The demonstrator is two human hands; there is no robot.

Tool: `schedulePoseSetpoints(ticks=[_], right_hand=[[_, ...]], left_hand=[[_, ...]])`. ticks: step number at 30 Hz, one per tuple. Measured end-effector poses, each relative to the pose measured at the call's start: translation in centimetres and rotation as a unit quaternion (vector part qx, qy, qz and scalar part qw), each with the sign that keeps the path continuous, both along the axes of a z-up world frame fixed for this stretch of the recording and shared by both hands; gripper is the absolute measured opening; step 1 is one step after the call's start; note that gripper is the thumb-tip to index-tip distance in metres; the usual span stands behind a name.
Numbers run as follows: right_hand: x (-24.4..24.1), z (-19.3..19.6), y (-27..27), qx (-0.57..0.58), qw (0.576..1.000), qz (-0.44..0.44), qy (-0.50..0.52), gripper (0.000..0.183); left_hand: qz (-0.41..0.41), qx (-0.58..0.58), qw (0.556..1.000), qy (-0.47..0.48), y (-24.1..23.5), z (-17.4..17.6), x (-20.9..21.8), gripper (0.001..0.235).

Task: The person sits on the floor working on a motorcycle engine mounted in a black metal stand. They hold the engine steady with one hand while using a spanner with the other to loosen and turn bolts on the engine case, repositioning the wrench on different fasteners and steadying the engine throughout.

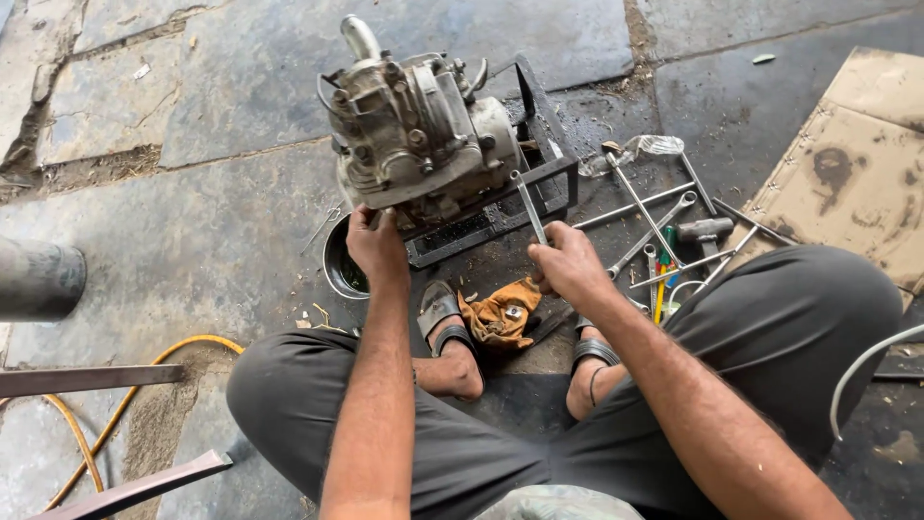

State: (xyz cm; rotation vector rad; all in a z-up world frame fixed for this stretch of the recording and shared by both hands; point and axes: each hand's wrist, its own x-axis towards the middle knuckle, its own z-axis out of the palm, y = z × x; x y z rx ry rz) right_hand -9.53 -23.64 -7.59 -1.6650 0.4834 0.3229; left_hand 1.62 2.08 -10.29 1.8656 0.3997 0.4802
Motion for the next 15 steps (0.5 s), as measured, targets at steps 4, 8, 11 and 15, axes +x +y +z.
schedulePoseSetpoints(ticks=[4,8,11,15], right_hand=[[0.2,0.1,-0.7,0.003,1.000,-0.003,0.002,0.031],[0.6,-0.3,-1.2,0.012,1.000,-0.021,-0.002,0.031],[0.5,-1.4,-1.3,0.034,0.999,-0.027,-0.019,0.026],[0.4,-1.8,-1.5,0.058,0.997,-0.026,-0.039,0.021]], left_hand=[[-0.010,-0.003,1.000,-0.028,0.8,-1.9,0.1,0.026],[-0.010,-0.168,0.984,0.055,0.2,-1.9,-1.2,0.028],[-0.026,-0.170,0.979,0.111,-0.4,-2.8,-2.1,0.021],[-0.067,-0.159,0.978,0.115,-1.0,-4.7,-2.6,0.014]])
